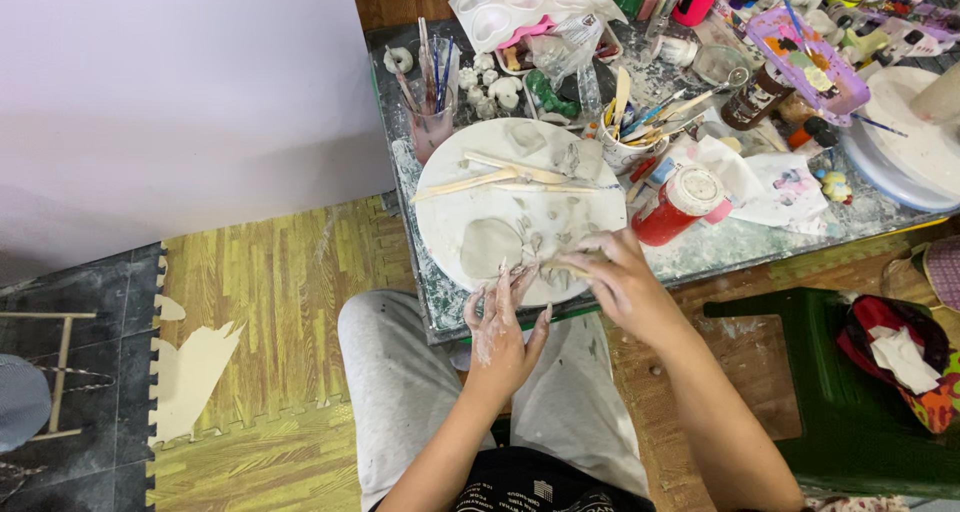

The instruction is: The person shapes a lump of clay on a rotating plate using a wooden modeling tool and their hands. They repeatedly smooth and refine the surface of the clay piece, occasionally switching between the tool and direct hand contact.

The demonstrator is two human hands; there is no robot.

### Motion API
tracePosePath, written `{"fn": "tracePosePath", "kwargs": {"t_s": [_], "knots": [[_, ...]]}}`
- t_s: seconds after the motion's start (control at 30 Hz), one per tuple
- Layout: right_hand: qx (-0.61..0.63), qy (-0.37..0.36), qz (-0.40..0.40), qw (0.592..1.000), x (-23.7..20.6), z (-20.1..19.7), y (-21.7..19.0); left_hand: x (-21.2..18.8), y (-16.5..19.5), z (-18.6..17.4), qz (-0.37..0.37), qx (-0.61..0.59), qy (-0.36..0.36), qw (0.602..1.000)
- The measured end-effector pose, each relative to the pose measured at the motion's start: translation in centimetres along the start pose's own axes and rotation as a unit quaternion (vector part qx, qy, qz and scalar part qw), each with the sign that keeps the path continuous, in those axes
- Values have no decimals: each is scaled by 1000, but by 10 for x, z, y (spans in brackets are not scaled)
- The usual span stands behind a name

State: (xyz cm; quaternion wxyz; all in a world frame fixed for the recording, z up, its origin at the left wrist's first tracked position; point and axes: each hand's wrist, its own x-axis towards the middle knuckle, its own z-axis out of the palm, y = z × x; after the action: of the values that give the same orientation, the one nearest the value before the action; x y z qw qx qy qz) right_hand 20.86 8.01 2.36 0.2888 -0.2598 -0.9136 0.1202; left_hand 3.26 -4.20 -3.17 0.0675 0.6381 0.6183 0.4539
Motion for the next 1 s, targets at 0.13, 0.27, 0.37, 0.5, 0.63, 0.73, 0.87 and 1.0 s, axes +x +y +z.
{"fn": "tracePosePath", "kwargs": {"t_s": [0.13,0.27,0.37,0.5,0.63,0.73,0.87,1.0], "knots": [[7,-29,-37,999,5,0,-4,0,0,0,7,5,7,1000],[20,-29,-35,999,9,2,-2,0,-1,0,3,-4,1,1000],[-5,-41,-23,999,8,3,3,0,-1,0,12,1,6,1000],[12,-21,-86,996,6,8,10,0,-2,0,4,-3,3,1000],[-2,-31,-69,997,8,11,15,-1,-3,1,10,7,8,1000],[7,-28,-88,996,11,10,13,-1,-3,1,9,5,9,1000],[7,-27,-49,998,13,1,8,-1,-3,1,20,12,15,1000],[-13,-69,-74,995,14,-4,5,-1,-3,1,7,6,6,1000]]}}
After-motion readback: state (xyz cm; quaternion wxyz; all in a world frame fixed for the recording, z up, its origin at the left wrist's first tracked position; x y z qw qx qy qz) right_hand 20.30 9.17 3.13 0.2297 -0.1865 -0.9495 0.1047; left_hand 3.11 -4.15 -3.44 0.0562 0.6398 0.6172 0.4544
